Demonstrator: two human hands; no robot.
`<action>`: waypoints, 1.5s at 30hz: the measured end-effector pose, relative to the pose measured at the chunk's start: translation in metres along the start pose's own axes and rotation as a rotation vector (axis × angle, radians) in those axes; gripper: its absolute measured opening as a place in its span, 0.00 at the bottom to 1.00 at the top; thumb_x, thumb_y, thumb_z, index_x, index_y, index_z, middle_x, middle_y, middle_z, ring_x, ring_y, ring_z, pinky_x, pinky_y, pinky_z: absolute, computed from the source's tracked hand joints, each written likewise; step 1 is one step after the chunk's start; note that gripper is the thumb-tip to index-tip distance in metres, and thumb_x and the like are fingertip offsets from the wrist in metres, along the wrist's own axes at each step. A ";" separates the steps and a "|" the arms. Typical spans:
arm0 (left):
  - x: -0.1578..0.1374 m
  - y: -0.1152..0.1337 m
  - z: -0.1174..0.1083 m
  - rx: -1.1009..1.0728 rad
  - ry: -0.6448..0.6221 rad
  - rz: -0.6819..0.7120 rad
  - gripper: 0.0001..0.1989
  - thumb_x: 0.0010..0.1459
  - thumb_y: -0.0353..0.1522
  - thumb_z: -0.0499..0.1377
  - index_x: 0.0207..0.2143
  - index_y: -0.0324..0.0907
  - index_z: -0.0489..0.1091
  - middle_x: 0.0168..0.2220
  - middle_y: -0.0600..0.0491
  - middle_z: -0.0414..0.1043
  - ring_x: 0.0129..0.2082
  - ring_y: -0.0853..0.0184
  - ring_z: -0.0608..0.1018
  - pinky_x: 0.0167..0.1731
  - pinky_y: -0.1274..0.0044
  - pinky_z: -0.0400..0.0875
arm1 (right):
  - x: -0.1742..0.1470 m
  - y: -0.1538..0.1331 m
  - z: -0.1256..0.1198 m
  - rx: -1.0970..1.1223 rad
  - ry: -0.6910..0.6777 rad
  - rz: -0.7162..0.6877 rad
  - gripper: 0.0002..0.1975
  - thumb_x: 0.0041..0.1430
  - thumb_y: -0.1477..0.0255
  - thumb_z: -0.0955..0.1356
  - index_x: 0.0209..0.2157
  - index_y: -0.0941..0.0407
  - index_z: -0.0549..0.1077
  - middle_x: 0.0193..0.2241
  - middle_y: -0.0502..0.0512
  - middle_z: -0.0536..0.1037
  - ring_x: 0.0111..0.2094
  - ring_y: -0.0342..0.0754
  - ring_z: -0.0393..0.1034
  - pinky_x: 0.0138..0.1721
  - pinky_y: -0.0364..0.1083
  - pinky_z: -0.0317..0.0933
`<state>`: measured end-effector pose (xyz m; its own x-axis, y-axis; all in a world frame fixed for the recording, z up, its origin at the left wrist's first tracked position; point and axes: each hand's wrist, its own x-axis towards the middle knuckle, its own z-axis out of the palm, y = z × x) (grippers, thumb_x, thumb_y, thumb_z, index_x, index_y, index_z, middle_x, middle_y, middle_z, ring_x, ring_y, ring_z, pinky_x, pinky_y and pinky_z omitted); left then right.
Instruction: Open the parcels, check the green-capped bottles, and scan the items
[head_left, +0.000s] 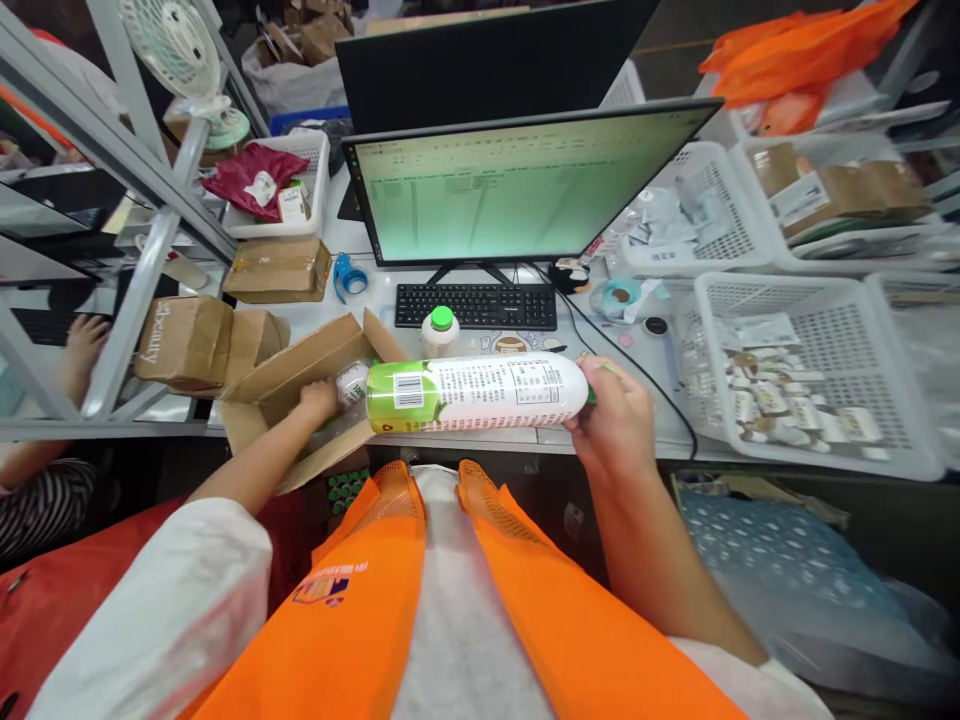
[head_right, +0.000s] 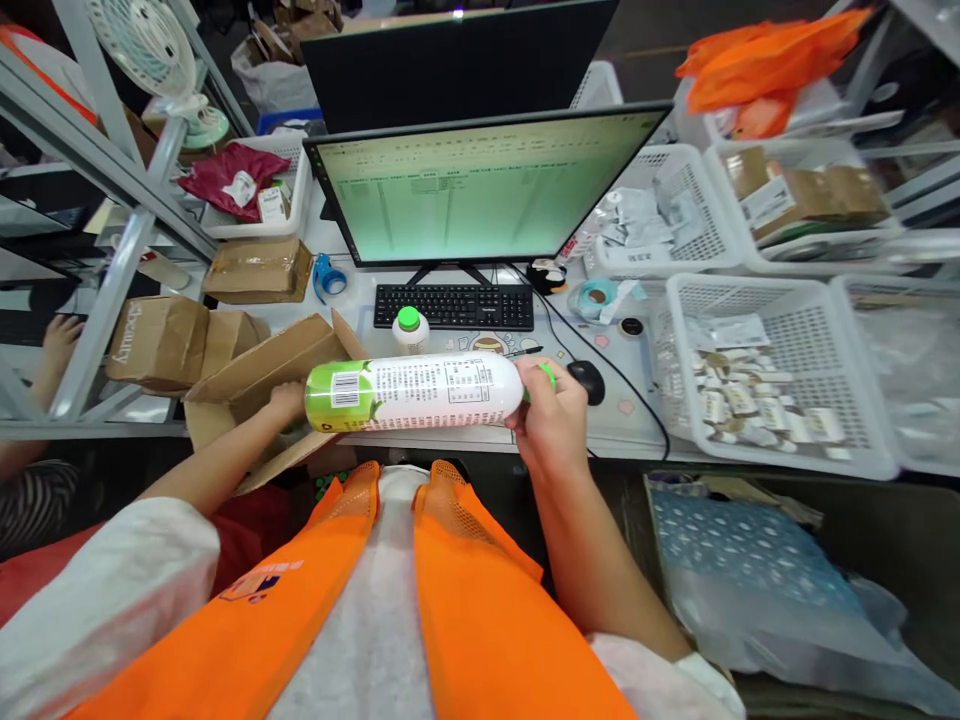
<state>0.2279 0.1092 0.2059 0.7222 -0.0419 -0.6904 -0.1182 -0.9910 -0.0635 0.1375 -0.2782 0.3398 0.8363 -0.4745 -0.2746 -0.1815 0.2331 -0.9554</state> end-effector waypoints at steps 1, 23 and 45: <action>-0.012 0.003 -0.012 -0.036 0.060 -0.001 0.30 0.67 0.43 0.56 0.63 0.31 0.66 0.58 0.24 0.74 0.61 0.40 0.77 0.55 0.57 0.74 | 0.000 -0.001 0.002 0.000 -0.014 -0.029 0.19 0.47 0.55 0.77 0.25 0.54 0.73 0.15 0.43 0.66 0.11 0.38 0.54 0.07 0.39 0.42; -0.237 0.076 -0.068 -0.570 0.650 0.405 0.45 0.50 0.43 0.73 0.68 0.50 0.59 0.60 0.44 0.72 0.59 0.46 0.76 0.58 0.58 0.74 | -0.034 -0.005 0.075 -0.055 -0.571 -0.325 0.35 0.50 0.37 0.73 0.45 0.52 0.80 0.37 0.54 0.80 0.34 0.47 0.74 0.32 0.45 0.70; -0.173 0.094 -0.045 -1.576 -0.351 0.955 0.48 0.52 0.54 0.70 0.69 0.43 0.61 0.66 0.42 0.69 0.64 0.48 0.72 0.61 0.62 0.69 | -0.029 0.008 0.097 0.467 -0.717 -0.019 0.27 0.56 0.37 0.65 0.37 0.47 0.75 0.36 0.53 0.82 0.39 0.56 0.79 0.44 0.60 0.75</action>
<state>0.1228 0.0179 0.3522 0.6220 -0.7577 -0.1976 0.4575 0.1469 0.8770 0.1618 -0.1799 0.3508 0.9907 0.1333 0.0267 -0.0640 0.6309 -0.7732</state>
